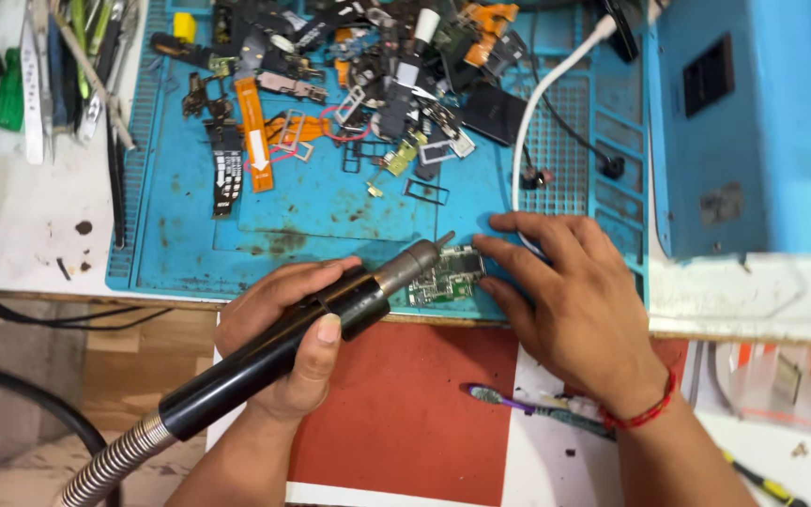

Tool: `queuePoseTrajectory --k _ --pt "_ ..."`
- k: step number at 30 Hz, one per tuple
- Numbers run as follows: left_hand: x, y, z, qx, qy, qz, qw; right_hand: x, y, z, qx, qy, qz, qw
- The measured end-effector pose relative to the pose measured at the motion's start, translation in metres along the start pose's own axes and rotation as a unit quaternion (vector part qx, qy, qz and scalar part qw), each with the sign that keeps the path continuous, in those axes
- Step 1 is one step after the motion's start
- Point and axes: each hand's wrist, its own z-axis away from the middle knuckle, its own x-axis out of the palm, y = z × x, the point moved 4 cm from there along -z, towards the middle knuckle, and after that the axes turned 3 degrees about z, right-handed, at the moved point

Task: The person uses a hot air rework station tool to apply heat to components on a circuit board while holding it in place by hand on a repair bench.

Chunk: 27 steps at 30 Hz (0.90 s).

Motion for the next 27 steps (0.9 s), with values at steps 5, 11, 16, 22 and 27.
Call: queuePoseTrajectory --k 5,11,16,22,27 --pt "0.002 -0.001 -0.003 0.012 -0.055 0.027 0.998 -0.002 -0.001 0.001 -0.023 0.021 0.007 0.999" --pt "0.007 0.003 -0.005 0.05 -0.054 -0.015 0.997 -0.003 -0.007 0.002 -0.022 0.026 0.028 0.999" --pt "0.002 0.007 -0.004 0.032 -0.001 0.029 0.999 -0.003 -0.01 0.001 -0.022 0.01 0.027 0.999" --pt "-0.001 0.004 -0.003 0.02 0.008 0.016 1.0 0.0 -0.005 0.002 -0.022 0.008 0.031 0.999" --pt "-0.002 0.007 -0.013 0.003 -0.004 0.051 0.999 -0.007 0.002 0.002 -0.003 0.007 0.003 1.0"
